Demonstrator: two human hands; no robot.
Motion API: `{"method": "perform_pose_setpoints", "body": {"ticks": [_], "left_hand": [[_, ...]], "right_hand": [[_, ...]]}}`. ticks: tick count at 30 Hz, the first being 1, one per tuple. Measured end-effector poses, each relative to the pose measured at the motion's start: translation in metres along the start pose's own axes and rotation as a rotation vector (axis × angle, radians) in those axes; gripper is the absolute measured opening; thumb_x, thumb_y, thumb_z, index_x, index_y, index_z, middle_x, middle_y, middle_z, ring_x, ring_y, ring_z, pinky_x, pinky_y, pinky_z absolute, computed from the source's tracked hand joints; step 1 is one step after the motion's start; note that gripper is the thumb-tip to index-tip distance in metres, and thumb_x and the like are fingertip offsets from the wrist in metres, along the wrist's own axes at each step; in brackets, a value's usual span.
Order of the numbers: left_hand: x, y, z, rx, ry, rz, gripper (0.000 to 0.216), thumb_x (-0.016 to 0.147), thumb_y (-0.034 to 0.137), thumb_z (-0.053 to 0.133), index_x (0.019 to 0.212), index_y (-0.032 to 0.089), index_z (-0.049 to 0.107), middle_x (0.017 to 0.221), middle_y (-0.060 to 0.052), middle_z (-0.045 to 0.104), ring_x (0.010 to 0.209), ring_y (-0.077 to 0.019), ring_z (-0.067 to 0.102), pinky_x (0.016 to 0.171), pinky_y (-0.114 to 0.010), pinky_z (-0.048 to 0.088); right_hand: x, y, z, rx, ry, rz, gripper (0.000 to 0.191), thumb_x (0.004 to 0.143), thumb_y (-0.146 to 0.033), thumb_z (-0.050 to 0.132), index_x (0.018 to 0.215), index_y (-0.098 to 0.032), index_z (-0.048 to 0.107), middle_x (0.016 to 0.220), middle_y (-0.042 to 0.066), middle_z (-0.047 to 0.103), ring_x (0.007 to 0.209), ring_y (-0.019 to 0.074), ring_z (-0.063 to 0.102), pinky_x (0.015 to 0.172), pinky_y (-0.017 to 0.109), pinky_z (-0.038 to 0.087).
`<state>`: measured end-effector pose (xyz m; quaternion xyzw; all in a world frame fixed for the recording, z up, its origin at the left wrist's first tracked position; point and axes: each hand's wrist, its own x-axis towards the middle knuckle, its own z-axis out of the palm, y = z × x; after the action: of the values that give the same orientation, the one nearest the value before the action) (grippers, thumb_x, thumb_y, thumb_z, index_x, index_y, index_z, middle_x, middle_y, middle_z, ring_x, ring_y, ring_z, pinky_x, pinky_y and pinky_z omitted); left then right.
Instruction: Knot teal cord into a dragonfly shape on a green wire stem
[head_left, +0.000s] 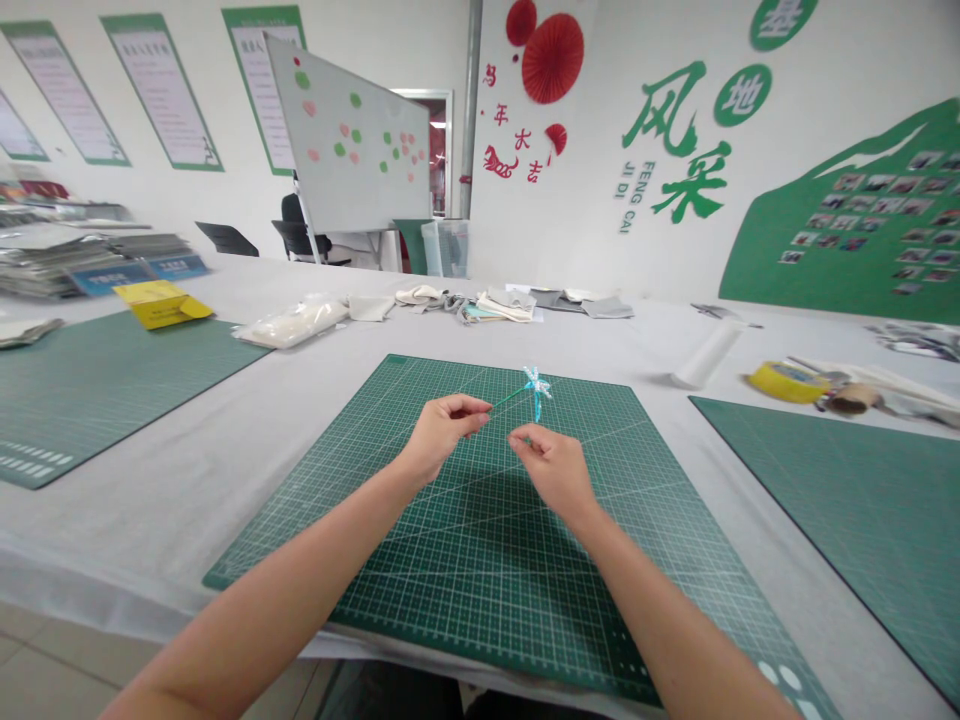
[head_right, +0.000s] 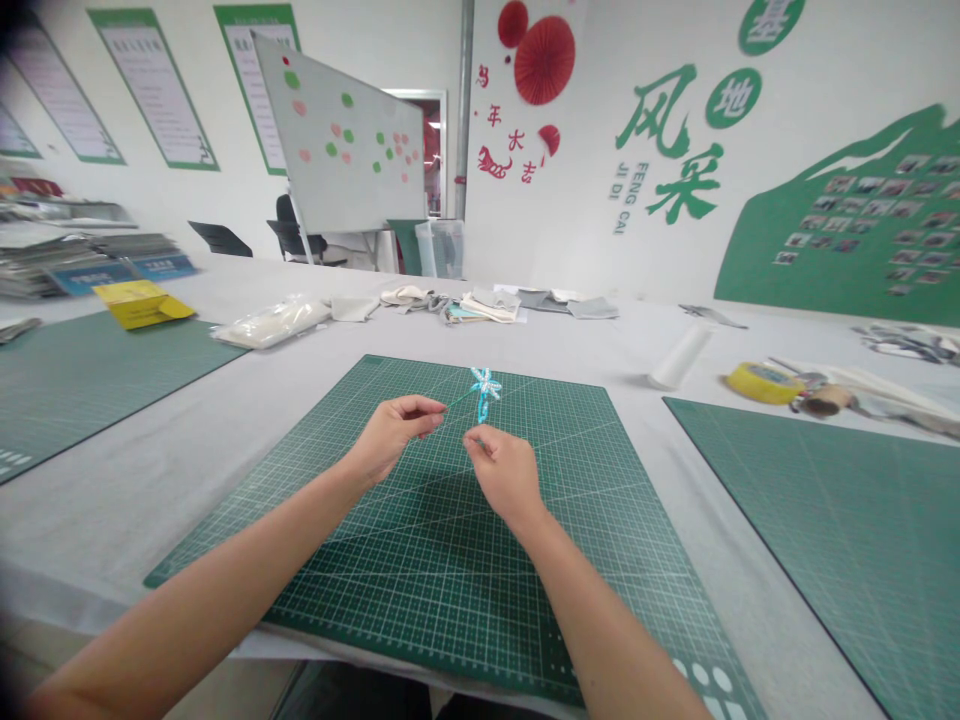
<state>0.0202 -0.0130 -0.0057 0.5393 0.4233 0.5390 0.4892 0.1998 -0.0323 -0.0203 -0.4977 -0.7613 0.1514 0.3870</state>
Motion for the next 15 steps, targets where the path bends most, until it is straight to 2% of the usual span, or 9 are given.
{"method": "perform_pose_setpoints", "body": {"ticks": [4,9,15], "left_hand": [[0.000,0.000,0.000,0.099,0.019,0.042,0.014,0.067,0.021,0.070,0.080,0.015,0.071,0.071,-0.002,0.065,0.062,-0.0100,0.052,0.059,-0.024,0.041],[0.001,-0.003,-0.002,0.249,0.047,0.071,0.011,0.070,0.020,0.067,0.079,0.015,0.071,0.071,-0.002,0.065,0.058,-0.0113,0.053,0.056,-0.025,0.043],[-0.001,-0.007,-0.005,0.627,0.072,0.250,0.010,0.074,0.016,0.063,0.078,0.019,0.072,0.076,-0.002,0.066,0.073,-0.0144,0.060,0.071,-0.029,0.046]], "right_hand": [[-0.002,-0.004,0.001,-0.082,-0.037,-0.067,0.021,0.088,-0.025,0.046,0.079,-0.023,0.066,0.076,-0.001,0.068,0.069,0.0156,0.060,0.064,0.025,0.038],[-0.006,-0.010,0.004,-0.093,-0.070,-0.151,0.022,0.089,-0.022,0.046,0.082,-0.023,0.067,0.081,0.000,0.070,0.074,0.0156,0.062,0.068,0.025,0.040],[-0.009,-0.011,0.006,-0.088,-0.048,-0.209,0.022,0.090,-0.022,0.046,0.087,-0.023,0.068,0.088,0.001,0.071,0.079,0.0154,0.064,0.071,0.025,0.043]]}}
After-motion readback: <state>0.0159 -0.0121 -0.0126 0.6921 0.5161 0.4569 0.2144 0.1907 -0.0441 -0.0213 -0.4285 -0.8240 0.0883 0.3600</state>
